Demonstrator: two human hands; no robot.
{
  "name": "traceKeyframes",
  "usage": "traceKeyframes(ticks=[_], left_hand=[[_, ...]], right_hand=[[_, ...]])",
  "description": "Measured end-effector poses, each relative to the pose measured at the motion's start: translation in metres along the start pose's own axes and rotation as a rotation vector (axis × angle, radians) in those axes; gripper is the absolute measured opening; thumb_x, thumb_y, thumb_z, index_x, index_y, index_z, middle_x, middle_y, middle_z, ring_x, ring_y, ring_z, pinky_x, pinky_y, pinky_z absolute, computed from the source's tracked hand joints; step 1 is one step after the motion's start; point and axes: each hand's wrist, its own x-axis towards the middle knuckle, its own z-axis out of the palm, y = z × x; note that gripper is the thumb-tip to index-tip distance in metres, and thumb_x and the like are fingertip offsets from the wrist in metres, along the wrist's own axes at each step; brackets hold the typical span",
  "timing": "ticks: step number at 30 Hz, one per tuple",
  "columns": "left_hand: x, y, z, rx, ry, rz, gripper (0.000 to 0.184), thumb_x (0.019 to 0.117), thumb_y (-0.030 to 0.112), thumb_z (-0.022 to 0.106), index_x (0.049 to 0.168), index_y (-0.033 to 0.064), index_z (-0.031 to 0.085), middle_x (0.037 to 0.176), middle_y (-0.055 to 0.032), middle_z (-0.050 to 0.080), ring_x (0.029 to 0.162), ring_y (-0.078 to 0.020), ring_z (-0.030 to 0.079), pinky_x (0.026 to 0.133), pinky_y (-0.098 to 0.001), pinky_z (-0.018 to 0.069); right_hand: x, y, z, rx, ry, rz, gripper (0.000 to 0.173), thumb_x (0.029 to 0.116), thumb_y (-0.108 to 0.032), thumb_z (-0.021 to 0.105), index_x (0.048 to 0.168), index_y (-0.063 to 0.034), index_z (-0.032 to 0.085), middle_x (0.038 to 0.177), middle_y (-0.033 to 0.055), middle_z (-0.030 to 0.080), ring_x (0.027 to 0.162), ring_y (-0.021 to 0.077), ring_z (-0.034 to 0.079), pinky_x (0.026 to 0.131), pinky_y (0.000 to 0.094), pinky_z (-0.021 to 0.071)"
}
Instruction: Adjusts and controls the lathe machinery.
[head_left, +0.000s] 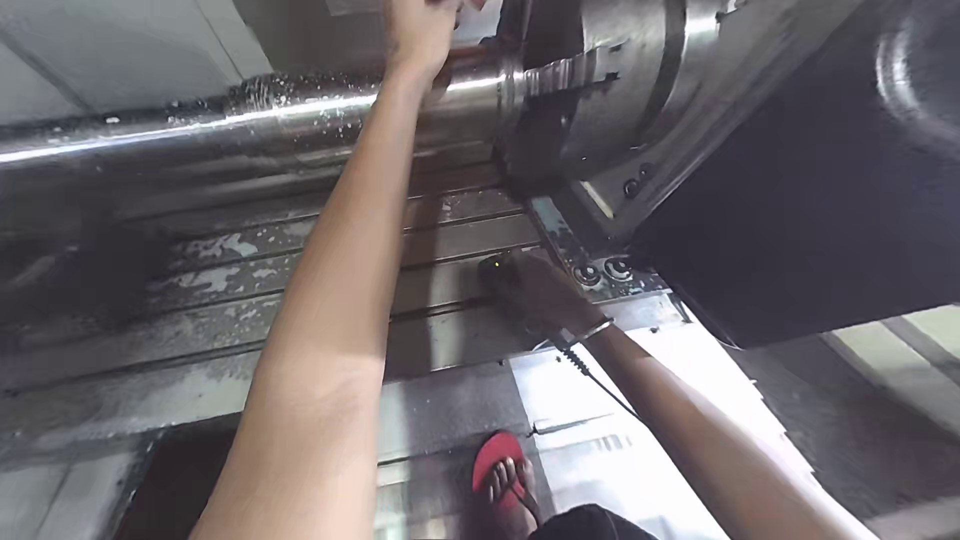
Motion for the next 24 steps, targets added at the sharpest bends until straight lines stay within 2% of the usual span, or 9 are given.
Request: traceKeyframes(ticks=[6, 9, 12, 16, 20, 24], left_hand=[[-0.001, -0.004, -0.002, 0.003, -0.024, 0.084, 0.019, 0.0953, 0.014, 0.070, 0.111, 0.0038, 0.072, 0.103, -0.0061, 0.073, 0.091, -0.0121, 0.072, 0.084, -0.0299, 0.0610], [-0.001, -0.004, -0.001, -0.006, -0.032, 0.117, 0.018, 0.0953, 0.015, 0.070, 0.110, 0.0045, 0.073, 0.103, -0.0051, 0.073, 0.092, -0.0117, 0.071, 0.086, -0.0299, 0.0611], [-0.002, -0.003, -0.002, 0.022, -0.033, 0.138, 0.017, 0.0948, 0.014, 0.070, 0.109, 0.0058, 0.074, 0.102, -0.0029, 0.074, 0.094, -0.0083, 0.069, 0.087, -0.0265, 0.0568], [-0.003, -0.002, -0.003, -0.003, -0.060, 0.188, 0.015, 0.0950, 0.012, 0.070, 0.108, 0.0044, 0.074, 0.102, -0.0029, 0.074, 0.094, -0.0077, 0.068, 0.087, -0.0253, 0.0558], [-0.006, 0.003, -0.002, 0.023, -0.134, 0.142, 0.016, 0.0956, 0.010, 0.069, 0.109, 0.0029, 0.073, 0.101, -0.0034, 0.073, 0.087, -0.0080, 0.070, 0.082, -0.0257, 0.0585], [0.000, 0.007, -0.001, 0.080, -0.227, 0.089, 0.019, 0.0968, 0.013, 0.068, 0.113, 0.0025, 0.071, 0.104, -0.0052, 0.073, 0.092, -0.0087, 0.070, 0.086, -0.0271, 0.0586]], right_hand=[[0.001, 0.007, 0.006, 0.024, 0.037, -0.015, 0.056, 0.0974, -0.046, 0.059, 0.134, -0.0038, 0.054, 0.121, 0.0212, 0.065, 0.114, 0.0381, 0.065, 0.095, 0.0586, 0.0504], [0.003, 0.010, 0.010, 0.019, 0.050, 0.007, 0.056, 0.0962, -0.048, 0.058, 0.133, -0.0066, 0.055, 0.120, 0.0193, 0.066, 0.112, 0.0377, 0.066, 0.092, 0.0605, 0.0507], [0.004, 0.009, 0.010, 0.020, 0.044, 0.030, 0.058, 0.0957, -0.050, 0.058, 0.135, -0.0077, 0.054, 0.119, 0.0187, 0.067, 0.110, 0.0379, 0.066, 0.091, 0.0614, 0.0508], [0.002, 0.008, 0.008, 0.035, 0.049, 0.029, 0.057, 0.0958, -0.050, 0.059, 0.131, -0.0050, 0.055, 0.118, 0.0195, 0.066, 0.110, 0.0380, 0.066, 0.089, 0.0612, 0.0508], [0.003, 0.011, 0.010, 0.046, 0.041, 0.022, 0.058, 0.0962, -0.048, 0.061, 0.135, -0.0056, 0.054, 0.123, 0.0195, 0.065, 0.115, 0.0376, 0.065, 0.094, 0.0606, 0.0500], [0.001, 0.010, 0.009, 0.048, 0.046, 0.036, 0.060, 0.0946, -0.049, 0.063, 0.136, -0.0060, 0.053, 0.125, 0.0187, 0.065, 0.117, 0.0367, 0.064, 0.095, 0.0598, 0.0502]])
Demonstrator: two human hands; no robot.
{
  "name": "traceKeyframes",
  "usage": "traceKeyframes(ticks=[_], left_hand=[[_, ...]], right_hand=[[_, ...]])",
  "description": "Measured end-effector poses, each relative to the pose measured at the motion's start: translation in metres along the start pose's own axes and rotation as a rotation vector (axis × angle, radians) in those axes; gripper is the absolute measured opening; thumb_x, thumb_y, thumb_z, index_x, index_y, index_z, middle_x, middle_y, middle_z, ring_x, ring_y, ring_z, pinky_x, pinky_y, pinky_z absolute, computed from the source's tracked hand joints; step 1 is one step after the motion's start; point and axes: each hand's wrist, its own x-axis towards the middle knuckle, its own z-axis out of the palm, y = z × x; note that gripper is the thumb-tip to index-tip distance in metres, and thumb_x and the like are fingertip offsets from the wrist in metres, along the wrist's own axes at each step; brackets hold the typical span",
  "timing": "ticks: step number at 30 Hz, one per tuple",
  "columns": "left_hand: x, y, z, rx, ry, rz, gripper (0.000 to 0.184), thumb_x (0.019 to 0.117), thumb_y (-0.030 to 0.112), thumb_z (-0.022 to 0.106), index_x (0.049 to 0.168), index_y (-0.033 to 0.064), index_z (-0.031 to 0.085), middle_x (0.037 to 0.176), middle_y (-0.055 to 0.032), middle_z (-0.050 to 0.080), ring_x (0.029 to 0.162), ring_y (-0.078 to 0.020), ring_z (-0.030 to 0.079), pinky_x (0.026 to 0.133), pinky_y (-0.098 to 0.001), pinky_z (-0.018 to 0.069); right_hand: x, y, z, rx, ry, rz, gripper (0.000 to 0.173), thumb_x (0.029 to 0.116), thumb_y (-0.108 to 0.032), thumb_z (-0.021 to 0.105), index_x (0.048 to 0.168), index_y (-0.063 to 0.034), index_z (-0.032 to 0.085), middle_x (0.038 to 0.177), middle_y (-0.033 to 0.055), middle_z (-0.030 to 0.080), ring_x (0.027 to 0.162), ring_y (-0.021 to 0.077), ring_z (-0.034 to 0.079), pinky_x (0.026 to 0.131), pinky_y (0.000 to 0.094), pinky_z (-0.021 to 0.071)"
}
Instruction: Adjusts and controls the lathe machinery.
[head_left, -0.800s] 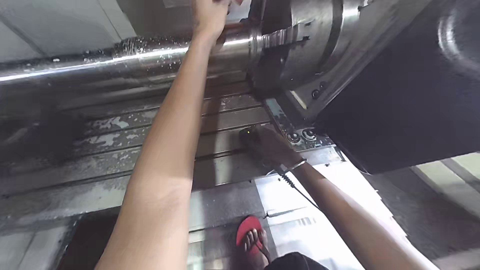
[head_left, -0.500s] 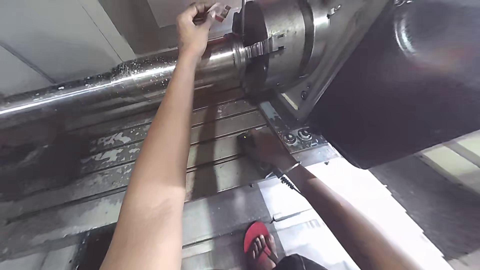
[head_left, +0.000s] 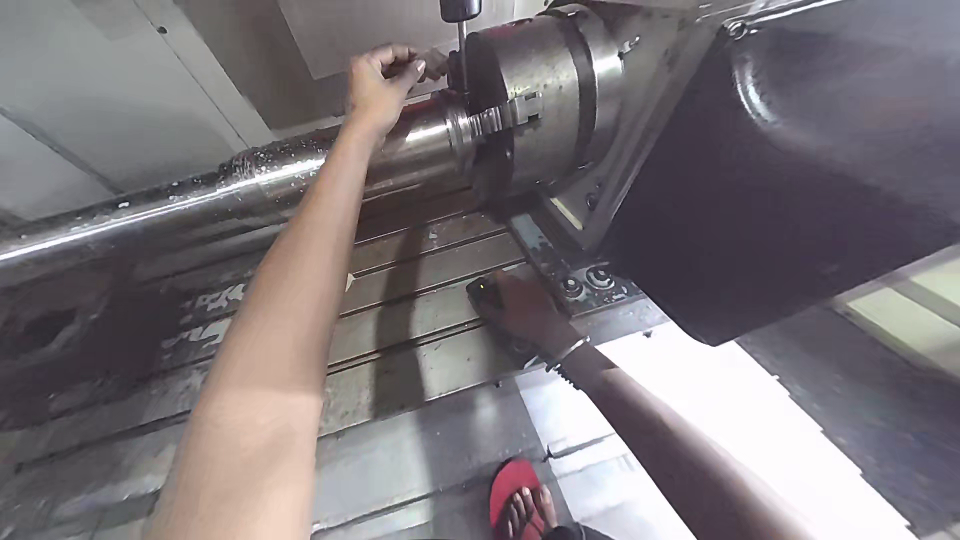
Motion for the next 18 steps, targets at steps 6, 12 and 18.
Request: traceKeyframes(ticks=[6, 12, 18], left_hand=[[0.010, -0.001, -0.001, 0.015, -0.087, 0.014, 0.018, 0.0973, 0.015, 0.067, 0.111, 0.0039, 0.071, 0.103, -0.0024, 0.072, 0.093, -0.0070, 0.069, 0.089, -0.0271, 0.0570], [0.015, -0.003, -0.002, 0.041, -0.129, 0.055, 0.019, 0.0945, 0.017, 0.070, 0.109, 0.0049, 0.071, 0.100, 0.0003, 0.072, 0.091, -0.0040, 0.068, 0.087, -0.0249, 0.0568], [0.020, 0.001, 0.006, 0.046, -0.138, 0.048, 0.019, 0.0951, 0.021, 0.071, 0.106, 0.0066, 0.073, 0.098, 0.0020, 0.073, 0.089, -0.0036, 0.068, 0.087, -0.0250, 0.0564]], right_hand=[[-0.001, 0.002, 0.003, 0.032, 0.023, 0.005, 0.062, 0.0926, -0.049, 0.065, 0.137, -0.0069, 0.055, 0.126, 0.0186, 0.065, 0.117, 0.0365, 0.064, 0.096, 0.0592, 0.0502], [-0.003, -0.003, -0.003, 0.004, -0.029, 0.039, 0.067, 0.0950, -0.051, 0.063, 0.145, -0.0076, 0.049, 0.133, 0.0199, 0.062, 0.121, 0.0380, 0.062, 0.095, 0.0602, 0.0503], [-0.003, -0.003, -0.004, -0.002, -0.032, 0.039, 0.068, 0.0941, -0.051, 0.063, 0.144, -0.0077, 0.049, 0.132, 0.0184, 0.063, 0.121, 0.0368, 0.063, 0.095, 0.0597, 0.0508]])
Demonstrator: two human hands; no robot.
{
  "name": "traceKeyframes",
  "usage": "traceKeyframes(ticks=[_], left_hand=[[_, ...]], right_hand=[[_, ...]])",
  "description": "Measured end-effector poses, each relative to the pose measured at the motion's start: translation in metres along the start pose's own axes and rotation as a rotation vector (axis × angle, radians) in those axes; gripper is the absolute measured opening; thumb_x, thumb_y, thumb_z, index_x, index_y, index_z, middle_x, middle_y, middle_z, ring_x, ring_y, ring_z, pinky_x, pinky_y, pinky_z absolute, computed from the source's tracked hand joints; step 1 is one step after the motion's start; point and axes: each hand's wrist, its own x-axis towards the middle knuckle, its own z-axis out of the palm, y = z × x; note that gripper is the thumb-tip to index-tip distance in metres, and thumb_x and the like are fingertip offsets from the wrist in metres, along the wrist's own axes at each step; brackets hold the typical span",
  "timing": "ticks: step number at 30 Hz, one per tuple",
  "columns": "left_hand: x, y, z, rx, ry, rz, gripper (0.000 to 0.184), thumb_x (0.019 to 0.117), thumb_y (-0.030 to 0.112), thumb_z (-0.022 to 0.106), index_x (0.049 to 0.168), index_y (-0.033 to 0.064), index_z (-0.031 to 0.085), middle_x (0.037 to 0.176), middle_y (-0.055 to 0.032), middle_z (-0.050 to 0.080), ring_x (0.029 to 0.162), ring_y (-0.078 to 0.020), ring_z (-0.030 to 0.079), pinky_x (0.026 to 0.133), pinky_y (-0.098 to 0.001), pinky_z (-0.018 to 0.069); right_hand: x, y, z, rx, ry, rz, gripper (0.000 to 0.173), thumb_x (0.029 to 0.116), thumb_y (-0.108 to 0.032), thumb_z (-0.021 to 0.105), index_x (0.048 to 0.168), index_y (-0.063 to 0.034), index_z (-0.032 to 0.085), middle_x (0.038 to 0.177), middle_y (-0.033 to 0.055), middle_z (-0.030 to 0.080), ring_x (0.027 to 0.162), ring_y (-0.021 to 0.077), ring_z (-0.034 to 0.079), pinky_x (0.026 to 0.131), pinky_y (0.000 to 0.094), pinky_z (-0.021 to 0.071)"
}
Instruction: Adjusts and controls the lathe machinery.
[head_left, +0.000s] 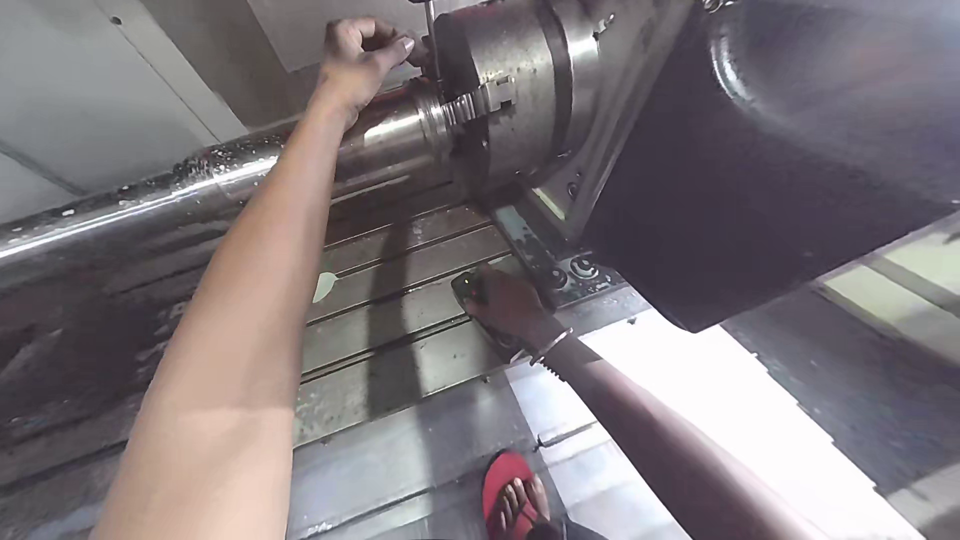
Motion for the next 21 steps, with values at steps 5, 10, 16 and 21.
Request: traceKeyframes(ticks=[5, 10, 16, 21], left_hand=[[0.009, 0.005, 0.007, 0.038, -0.012, 0.016, 0.020, 0.0958, 0.024, 0.070, 0.105, 0.0061, 0.072, 0.096, 0.0015, 0.072, 0.088, -0.0030, 0.067, 0.085, -0.0246, 0.0563], [0.013, 0.012, 0.013, 0.100, -0.041, 0.026, 0.020, 0.0956, 0.022, 0.068, 0.105, 0.0044, 0.072, 0.095, 0.0005, 0.071, 0.086, -0.0014, 0.066, 0.085, -0.0229, 0.0554], [0.020, 0.005, 0.022, 0.185, -0.034, -0.003, 0.024, 0.0948, 0.027, 0.069, 0.107, 0.0078, 0.075, 0.101, -0.0016, 0.073, 0.092, -0.0042, 0.068, 0.088, -0.0269, 0.0560], [0.019, 0.004, 0.024, 0.232, 0.015, -0.053, 0.028, 0.0921, 0.035, 0.073, 0.106, 0.0100, 0.075, 0.101, -0.0011, 0.073, 0.090, -0.0054, 0.068, 0.087, -0.0293, 0.0568]], right_hand=[[0.003, 0.002, 0.002, 0.003, 0.018, -0.001, 0.064, 0.0937, -0.052, 0.063, 0.138, -0.0078, 0.052, 0.125, 0.0178, 0.065, 0.116, 0.0359, 0.065, 0.092, 0.0590, 0.0520], [0.004, 0.004, 0.002, 0.004, -0.008, 0.004, 0.067, 0.0954, -0.054, 0.060, 0.143, -0.0090, 0.048, 0.127, 0.0171, 0.065, 0.117, 0.0359, 0.065, 0.092, 0.0589, 0.0524], [0.001, 0.008, 0.003, 0.015, 0.004, -0.028, 0.073, 0.0946, -0.060, 0.059, 0.146, -0.0091, 0.049, 0.132, 0.0179, 0.063, 0.121, 0.0362, 0.063, 0.097, 0.0588, 0.0509], [0.001, 0.008, 0.004, 0.015, 0.003, -0.032, 0.071, 0.0955, -0.059, 0.059, 0.147, -0.0103, 0.047, 0.131, 0.0171, 0.063, 0.119, 0.0357, 0.064, 0.095, 0.0582, 0.0520]])
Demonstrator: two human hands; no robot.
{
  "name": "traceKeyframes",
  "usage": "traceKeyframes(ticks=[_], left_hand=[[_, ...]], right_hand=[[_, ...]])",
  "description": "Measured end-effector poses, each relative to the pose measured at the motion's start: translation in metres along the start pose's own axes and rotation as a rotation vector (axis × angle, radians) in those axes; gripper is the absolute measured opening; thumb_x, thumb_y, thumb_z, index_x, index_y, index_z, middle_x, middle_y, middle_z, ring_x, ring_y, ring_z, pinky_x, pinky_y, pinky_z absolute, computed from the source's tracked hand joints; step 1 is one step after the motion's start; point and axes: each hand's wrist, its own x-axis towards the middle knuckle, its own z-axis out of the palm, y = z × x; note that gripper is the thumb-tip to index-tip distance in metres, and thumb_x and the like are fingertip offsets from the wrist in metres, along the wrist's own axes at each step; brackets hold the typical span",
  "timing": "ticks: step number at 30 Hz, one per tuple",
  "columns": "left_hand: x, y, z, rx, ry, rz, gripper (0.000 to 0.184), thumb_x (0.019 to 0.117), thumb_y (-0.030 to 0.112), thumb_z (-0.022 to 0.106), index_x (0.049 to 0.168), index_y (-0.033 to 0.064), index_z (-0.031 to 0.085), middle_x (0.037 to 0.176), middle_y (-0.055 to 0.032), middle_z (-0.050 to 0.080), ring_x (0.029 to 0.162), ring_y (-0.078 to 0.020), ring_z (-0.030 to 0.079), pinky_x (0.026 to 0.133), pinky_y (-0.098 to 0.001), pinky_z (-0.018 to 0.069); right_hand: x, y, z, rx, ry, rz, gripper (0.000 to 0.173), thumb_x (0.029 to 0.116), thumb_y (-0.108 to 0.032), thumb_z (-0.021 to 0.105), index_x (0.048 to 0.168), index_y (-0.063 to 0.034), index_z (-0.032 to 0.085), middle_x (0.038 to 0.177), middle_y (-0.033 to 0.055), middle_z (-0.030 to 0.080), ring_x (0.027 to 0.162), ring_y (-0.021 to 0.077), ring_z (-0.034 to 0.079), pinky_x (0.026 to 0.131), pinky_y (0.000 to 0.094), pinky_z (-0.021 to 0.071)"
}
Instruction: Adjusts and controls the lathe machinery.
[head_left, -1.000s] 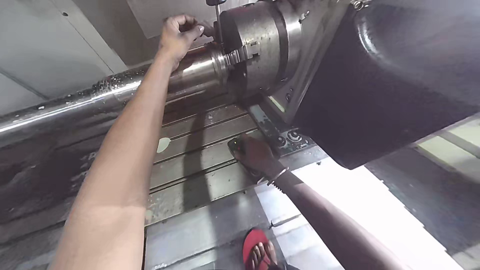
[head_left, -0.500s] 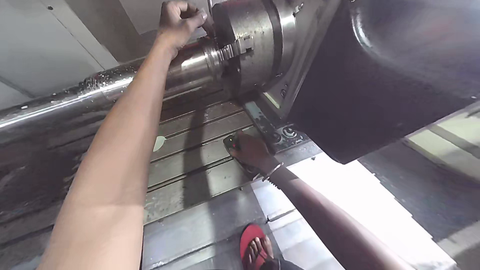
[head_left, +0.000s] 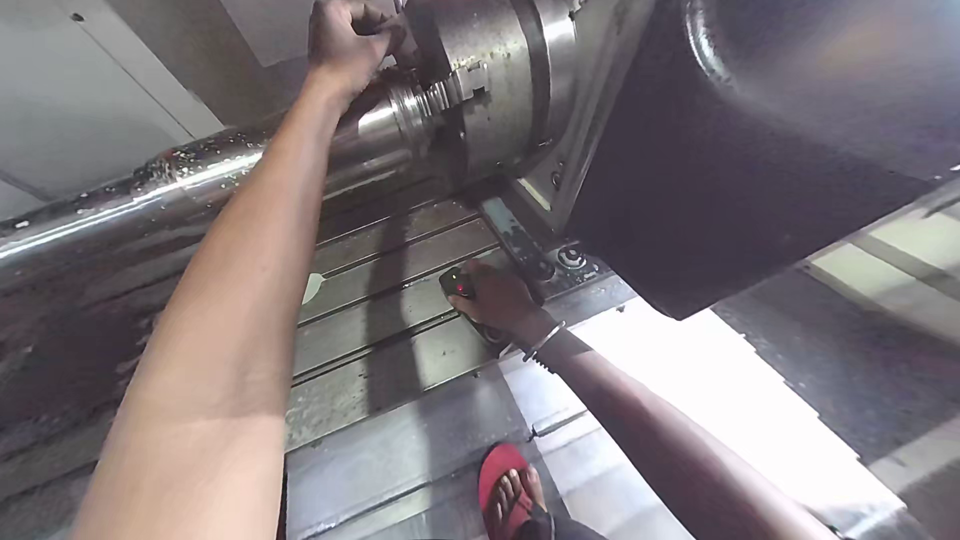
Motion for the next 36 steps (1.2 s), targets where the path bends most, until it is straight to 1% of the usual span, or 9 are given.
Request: traceKeyframes(ticks=[3, 6, 13, 18, 21, 22, 26, 33, 36], left_hand=[[-0.002, 0.003, 0.000, 0.022, 0.016, -0.020, 0.030, 0.0910, 0.035, 0.074, 0.107, 0.0093, 0.074, 0.100, -0.0014, 0.073, 0.088, -0.0050, 0.068, 0.085, -0.0279, 0.0571], [-0.003, 0.006, 0.001, 0.035, 0.015, -0.043, 0.032, 0.0905, 0.036, 0.075, 0.109, 0.0094, 0.074, 0.103, -0.0020, 0.073, 0.092, -0.0059, 0.069, 0.089, -0.0291, 0.0560], [-0.003, 0.005, 0.003, 0.033, 0.026, -0.032, 0.034, 0.0847, 0.027, 0.080, 0.113, 0.0093, 0.072, 0.106, -0.0032, 0.073, 0.095, -0.0070, 0.069, 0.090, -0.0292, 0.0566], [-0.006, 0.009, 0.004, 0.023, 0.045, -0.039, 0.051, 0.0795, 0.024, 0.084, 0.122, 0.0071, 0.061, 0.112, -0.0071, 0.068, 0.101, -0.0103, 0.066, 0.092, -0.0299, 0.0550], [0.000, 0.005, 0.008, 0.040, 0.058, -0.044, 0.059, 0.0816, 0.014, 0.076, 0.134, 0.0036, 0.051, 0.118, -0.0089, 0.066, 0.105, -0.0117, 0.066, 0.094, -0.0306, 0.0543], [0.002, 0.004, 0.009, 0.058, 0.062, -0.065, 0.063, 0.0812, 0.014, 0.078, 0.136, 0.0045, 0.048, 0.118, -0.0086, 0.066, 0.106, -0.0123, 0.066, 0.095, -0.0317, 0.0547], [0.002, 0.009, 0.009, 0.131, 0.055, -0.119, 0.076, 0.0753, 0.029, 0.087, 0.136, 0.0075, 0.048, 0.119, -0.0064, 0.067, 0.110, -0.0133, 0.065, 0.098, -0.0344, 0.0527], [0.004, 0.009, 0.010, 0.145, 0.046, -0.137, 0.072, 0.0790, 0.024, 0.082, 0.139, 0.0035, 0.047, 0.120, -0.0090, 0.067, 0.111, -0.0158, 0.065, 0.100, -0.0364, 0.0524], [0.004, 0.007, 0.010, 0.130, 0.053, -0.145, 0.077, 0.0782, 0.023, 0.083, 0.141, 0.0041, 0.043, 0.119, -0.0068, 0.068, 0.109, -0.0140, 0.067, 0.099, -0.0351, 0.0536]], right_hand=[[0.000, 0.000, 0.000, 0.005, -0.010, 0.006, 0.069, 0.0965, -0.057, 0.058, 0.147, -0.0111, 0.046, 0.132, 0.0171, 0.063, 0.119, 0.0356, 0.064, 0.093, 0.0586, 0.0524], [-0.001, -0.002, -0.002, 0.002, -0.017, 0.006, 0.068, 0.0970, -0.056, 0.058, 0.146, -0.0106, 0.046, 0.130, 0.0169, 0.063, 0.118, 0.0361, 0.064, 0.092, 0.0584, 0.0526], [0.000, -0.002, -0.002, 0.000, -0.020, 0.011, 0.067, 0.0967, -0.056, 0.058, 0.146, -0.0117, 0.046, 0.129, 0.0164, 0.064, 0.117, 0.0356, 0.065, 0.092, 0.0581, 0.0529], [-0.002, -0.003, -0.003, 0.001, -0.025, 0.022, 0.066, 0.0974, -0.056, 0.058, 0.146, -0.0124, 0.046, 0.129, 0.0164, 0.063, 0.116, 0.0357, 0.065, 0.092, 0.0588, 0.0528], [-0.002, -0.002, -0.004, -0.006, -0.036, 0.015, 0.067, 0.0979, -0.056, 0.057, 0.148, -0.0123, 0.045, 0.131, 0.0169, 0.062, 0.118, 0.0358, 0.064, 0.093, 0.0586, 0.0519], [-0.003, -0.002, -0.004, -0.007, -0.033, 0.010, 0.066, 0.0981, -0.056, 0.056, 0.147, -0.0122, 0.046, 0.131, 0.0168, 0.062, 0.119, 0.0358, 0.063, 0.093, 0.0586, 0.0518], [-0.004, -0.002, -0.004, 0.002, -0.020, 0.009, 0.064, 0.0995, -0.053, 0.056, 0.147, -0.0109, 0.047, 0.132, 0.0178, 0.062, 0.120, 0.0365, 0.063, 0.095, 0.0586, 0.0511], [-0.002, -0.005, -0.004, -0.003, -0.010, 0.027, 0.062, 0.0979, -0.052, 0.057, 0.143, -0.0104, 0.049, 0.126, 0.0171, 0.065, 0.116, 0.0363, 0.065, 0.091, 0.0585, 0.0528], [-0.003, -0.009, -0.005, -0.002, -0.012, 0.050, 0.062, 0.0973, -0.050, 0.059, 0.145, -0.0108, 0.049, 0.127, 0.0173, 0.065, 0.117, 0.0366, 0.065, 0.091, 0.0587, 0.0533]])
